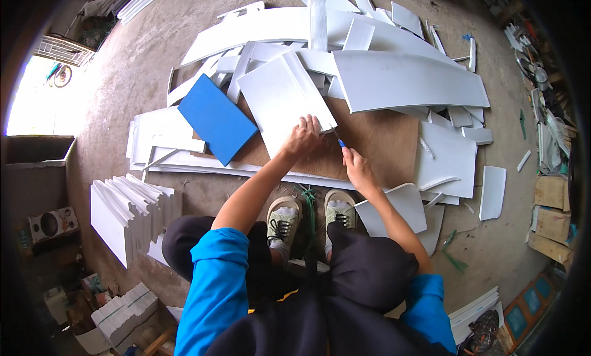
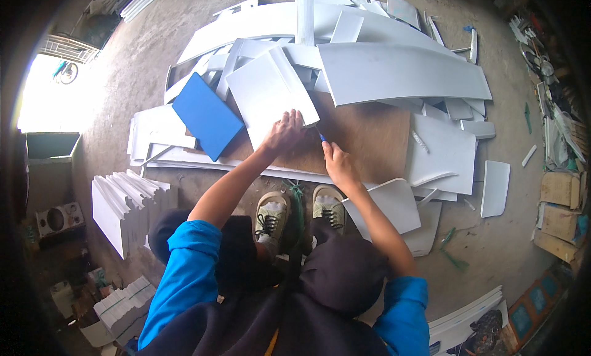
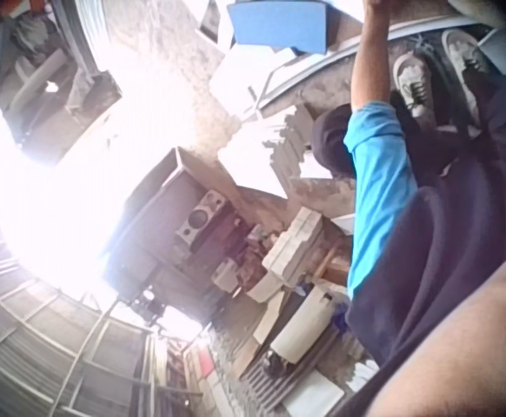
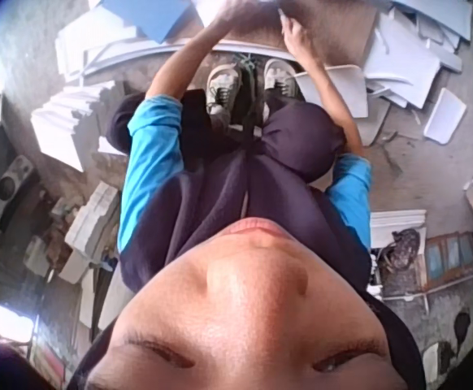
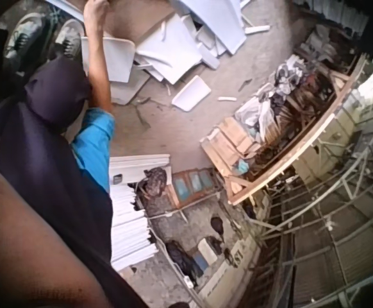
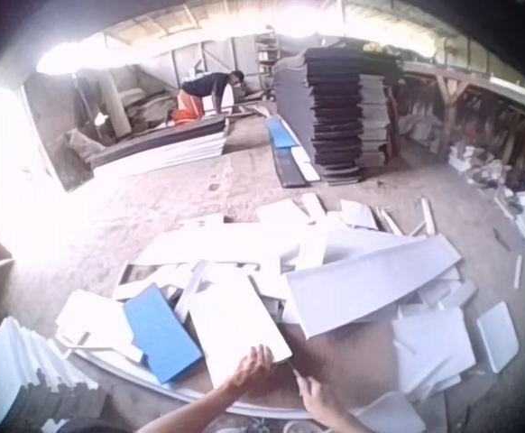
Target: The person sits on the floor and uses a utility knife to cut white and blue plastic sheets. They repeatedly position the sheets, score the edges with the knife, and snap off the cut pieces, working through a pile of materials.
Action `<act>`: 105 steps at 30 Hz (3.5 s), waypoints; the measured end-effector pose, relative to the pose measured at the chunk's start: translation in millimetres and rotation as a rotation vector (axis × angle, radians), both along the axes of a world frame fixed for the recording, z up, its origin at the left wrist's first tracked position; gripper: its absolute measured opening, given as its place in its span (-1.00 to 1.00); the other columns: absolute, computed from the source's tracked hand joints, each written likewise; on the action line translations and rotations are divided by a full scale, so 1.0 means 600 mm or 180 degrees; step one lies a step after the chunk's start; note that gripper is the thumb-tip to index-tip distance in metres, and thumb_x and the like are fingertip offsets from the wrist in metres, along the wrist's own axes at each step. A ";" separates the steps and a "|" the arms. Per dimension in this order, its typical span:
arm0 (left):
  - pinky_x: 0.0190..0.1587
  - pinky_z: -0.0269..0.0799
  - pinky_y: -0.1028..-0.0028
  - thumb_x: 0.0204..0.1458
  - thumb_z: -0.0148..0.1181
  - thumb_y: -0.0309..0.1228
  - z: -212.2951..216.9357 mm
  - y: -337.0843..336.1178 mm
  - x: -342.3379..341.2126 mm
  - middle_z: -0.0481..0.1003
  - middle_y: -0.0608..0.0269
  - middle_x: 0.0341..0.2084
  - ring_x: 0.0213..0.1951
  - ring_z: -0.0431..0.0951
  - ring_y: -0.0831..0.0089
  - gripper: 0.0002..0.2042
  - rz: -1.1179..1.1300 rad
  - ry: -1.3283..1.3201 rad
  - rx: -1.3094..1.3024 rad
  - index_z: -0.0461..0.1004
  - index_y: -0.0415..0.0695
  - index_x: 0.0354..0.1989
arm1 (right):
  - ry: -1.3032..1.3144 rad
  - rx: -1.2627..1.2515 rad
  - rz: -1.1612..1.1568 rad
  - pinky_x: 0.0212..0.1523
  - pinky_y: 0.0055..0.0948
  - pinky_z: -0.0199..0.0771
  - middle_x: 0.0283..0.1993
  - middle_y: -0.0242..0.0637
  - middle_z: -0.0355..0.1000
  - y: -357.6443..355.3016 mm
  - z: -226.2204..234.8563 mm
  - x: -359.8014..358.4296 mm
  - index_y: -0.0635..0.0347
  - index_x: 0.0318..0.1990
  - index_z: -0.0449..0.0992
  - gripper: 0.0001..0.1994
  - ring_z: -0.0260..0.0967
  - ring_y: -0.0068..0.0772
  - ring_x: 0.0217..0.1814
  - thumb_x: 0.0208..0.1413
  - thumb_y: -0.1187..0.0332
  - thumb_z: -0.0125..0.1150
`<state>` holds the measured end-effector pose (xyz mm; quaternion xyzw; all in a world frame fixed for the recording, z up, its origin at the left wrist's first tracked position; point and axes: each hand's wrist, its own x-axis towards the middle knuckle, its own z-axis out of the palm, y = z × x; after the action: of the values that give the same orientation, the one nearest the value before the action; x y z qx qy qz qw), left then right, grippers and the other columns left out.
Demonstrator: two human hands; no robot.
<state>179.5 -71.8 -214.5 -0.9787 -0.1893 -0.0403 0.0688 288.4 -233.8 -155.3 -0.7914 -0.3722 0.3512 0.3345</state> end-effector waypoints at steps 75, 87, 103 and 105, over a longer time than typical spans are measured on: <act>0.17 -0.27 -0.07 -0.15 0.13 -0.23 -0.010 0.028 -0.028 0.18 0.37 0.04 0.18 0.02 0.32 -0.51 0.1302 -0.1304 -0.0908 0.27 0.33 0.06 | -0.1791 -0.1236 0.1437 -0.29 -0.18 0.46 -0.40 0.06 0.45 0.185 -0.022 -0.017 0.37 -0.28 0.30 -0.83 0.44 -0.02 -0.28 0.02 0.45 -0.16; 0.16 -0.28 -0.12 -0.13 0.11 -0.26 -0.001 0.023 -0.026 0.16 0.37 0.03 0.18 0.02 0.31 -0.51 0.1260 -0.1218 -0.0876 0.25 0.33 0.07 | -0.1865 -0.1214 0.1383 -0.37 -0.18 0.47 -0.49 0.06 0.43 0.106 -0.022 -0.025 0.35 -0.28 0.28 -0.85 0.45 -0.03 -0.34 0.03 0.47 -0.17; 0.15 -0.27 -0.10 -0.12 0.10 -0.25 -0.003 0.026 -0.027 0.15 0.37 0.05 0.18 0.02 0.33 -0.50 0.1190 -0.1103 -0.0736 0.22 0.34 0.09 | -0.1838 -0.1170 0.1326 -0.43 -0.13 0.47 -0.53 0.06 0.42 0.057 -0.039 -0.026 0.32 -0.30 0.23 -0.86 0.44 0.01 -0.42 0.10 0.41 -0.21; 0.16 -0.29 -0.12 -0.11 0.10 -0.23 -0.006 0.026 -0.026 0.15 0.37 0.06 0.19 0.00 0.30 -0.51 0.1191 -0.1109 -0.0786 0.22 0.34 0.09 | -0.1882 -0.1188 0.1327 -0.45 -0.11 0.46 -0.54 0.06 0.42 0.054 -0.047 -0.025 0.31 -0.29 0.22 -0.82 0.44 0.00 -0.42 0.13 0.36 -0.23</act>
<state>163.7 -56.3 -217.8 -0.9060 -0.3791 -0.1712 -0.0783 273.6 -201.2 -183.6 -0.8130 -0.5346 0.2302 -0.0147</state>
